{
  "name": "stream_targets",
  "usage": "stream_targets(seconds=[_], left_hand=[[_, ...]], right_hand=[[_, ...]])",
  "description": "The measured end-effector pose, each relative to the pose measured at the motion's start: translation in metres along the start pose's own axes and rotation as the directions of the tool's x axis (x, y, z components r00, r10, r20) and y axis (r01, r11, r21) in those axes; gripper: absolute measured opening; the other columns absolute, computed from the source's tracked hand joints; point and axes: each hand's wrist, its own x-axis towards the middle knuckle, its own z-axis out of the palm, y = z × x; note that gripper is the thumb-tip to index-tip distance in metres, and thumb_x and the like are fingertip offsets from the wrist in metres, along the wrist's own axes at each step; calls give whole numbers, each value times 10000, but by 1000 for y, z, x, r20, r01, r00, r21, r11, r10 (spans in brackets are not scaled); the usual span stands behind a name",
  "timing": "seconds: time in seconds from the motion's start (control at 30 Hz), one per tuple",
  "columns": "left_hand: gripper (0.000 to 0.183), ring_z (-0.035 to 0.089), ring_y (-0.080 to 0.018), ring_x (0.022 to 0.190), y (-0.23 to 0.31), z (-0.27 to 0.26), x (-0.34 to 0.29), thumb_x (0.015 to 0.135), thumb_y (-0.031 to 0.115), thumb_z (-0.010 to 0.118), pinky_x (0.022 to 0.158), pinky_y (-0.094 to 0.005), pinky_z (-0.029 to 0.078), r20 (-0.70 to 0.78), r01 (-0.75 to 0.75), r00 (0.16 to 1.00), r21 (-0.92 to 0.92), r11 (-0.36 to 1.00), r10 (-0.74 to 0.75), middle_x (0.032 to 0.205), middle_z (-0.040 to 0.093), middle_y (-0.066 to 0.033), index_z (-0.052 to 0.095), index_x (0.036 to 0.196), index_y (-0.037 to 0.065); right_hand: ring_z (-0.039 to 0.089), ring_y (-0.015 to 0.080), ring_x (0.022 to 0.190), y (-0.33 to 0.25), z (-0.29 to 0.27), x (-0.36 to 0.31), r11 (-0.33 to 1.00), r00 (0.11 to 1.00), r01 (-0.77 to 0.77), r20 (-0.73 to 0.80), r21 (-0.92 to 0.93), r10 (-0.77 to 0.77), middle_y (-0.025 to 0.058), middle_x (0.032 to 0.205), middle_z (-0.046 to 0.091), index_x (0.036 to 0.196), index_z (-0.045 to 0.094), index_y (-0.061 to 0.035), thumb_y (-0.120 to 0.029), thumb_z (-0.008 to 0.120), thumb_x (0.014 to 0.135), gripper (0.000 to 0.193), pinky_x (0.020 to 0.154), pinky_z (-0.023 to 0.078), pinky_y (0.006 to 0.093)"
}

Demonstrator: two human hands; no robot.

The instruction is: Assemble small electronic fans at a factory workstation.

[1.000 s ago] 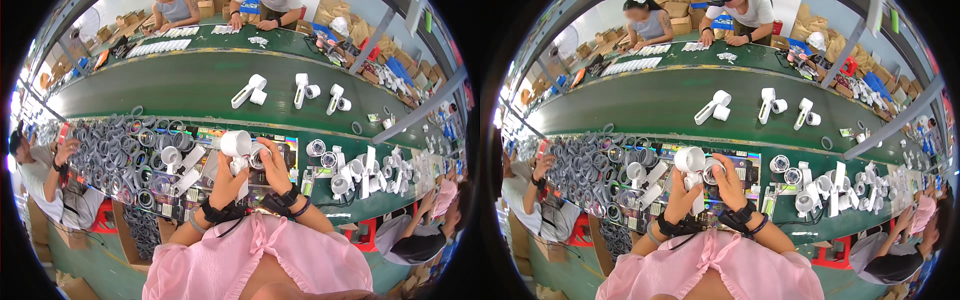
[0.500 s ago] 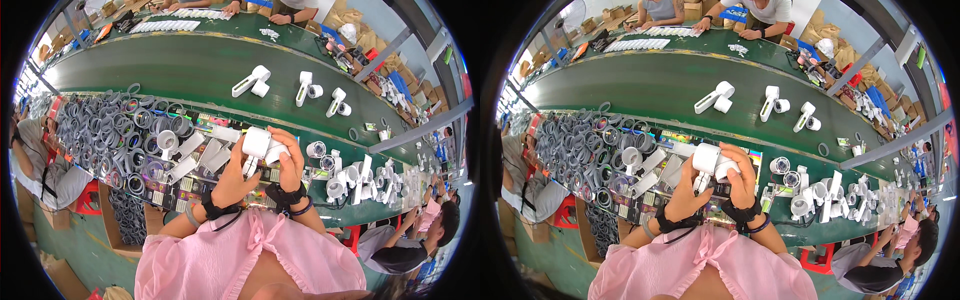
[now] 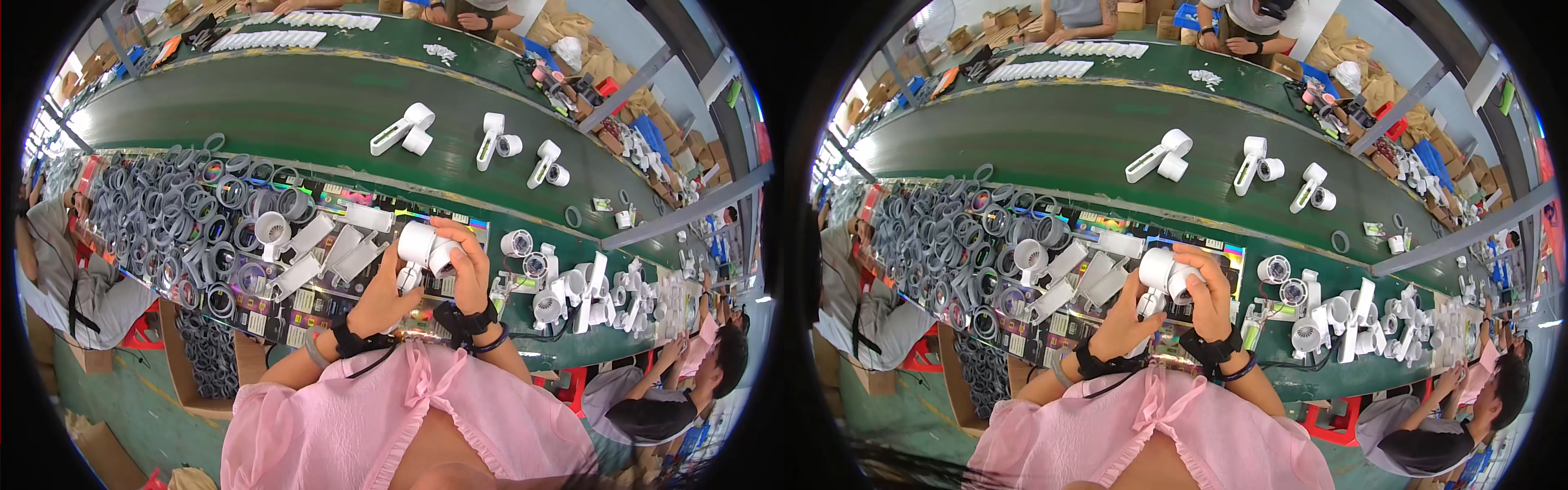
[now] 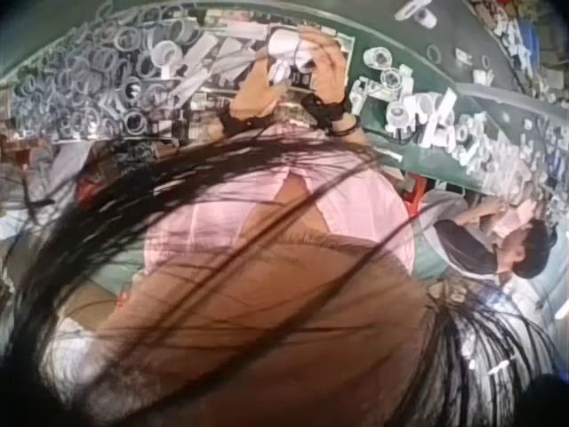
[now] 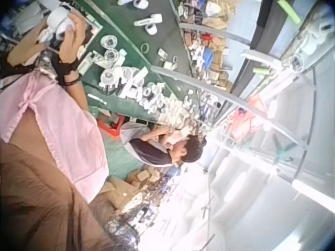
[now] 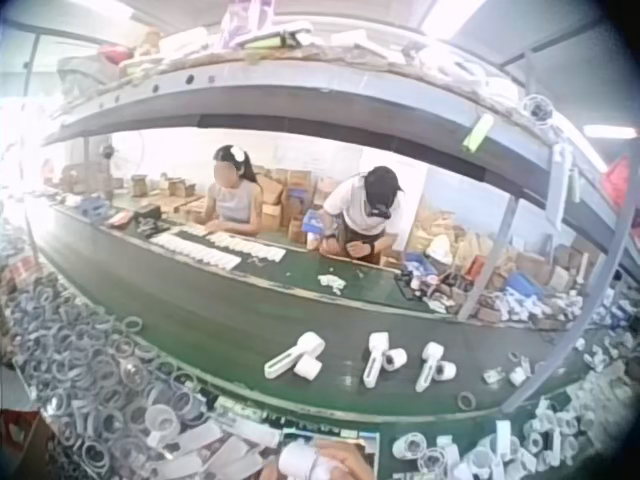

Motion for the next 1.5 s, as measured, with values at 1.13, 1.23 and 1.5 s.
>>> stream_targets(seconds=[1.13, 1.23, 1.5], left_hand=[[712, 512, -219, 1176, -37, 51, 23, 882, 91, 591, 921, -325, 452, 744, 324, 632, 1, 946, -217, 1469, 269, -138, 167, 1453, 52], [743, 512, -215, 1178, -36, 59, 26, 877, 67, 589, 935, -330, 442, 751, 358, 623, -25, 933, -219, 1483, 231, -147, 131, 1463, 54], [467, 553, -186, 1122, -18, 25, 48, 914, 73, 548, 938, -301, 436, 732, 346, 587, 160, 924, -347, 1314, 494, -92, 397, 1354, 36]], right_hand=[[575, 316, 968, -7, -151, -42, 639, 887, -230, -429, -734, -173, 125, 989, 618, 926, 624, -28, -86, 686, 756, 190, 828, 447, 403], [537, 329, 1065, -27, -125, -35, 337, 858, -193, -325, -922, -398, 119, 1051, 597, 960, 616, -42, -60, 671, 739, 229, 874, 424, 445], [347, 322, 1304, -3, -93, -45, 318, 987, 148, 162, -937, 16, 73, 1155, 563, 983, 654, -97, -228, 705, 720, 299, 1077, 243, 520]])
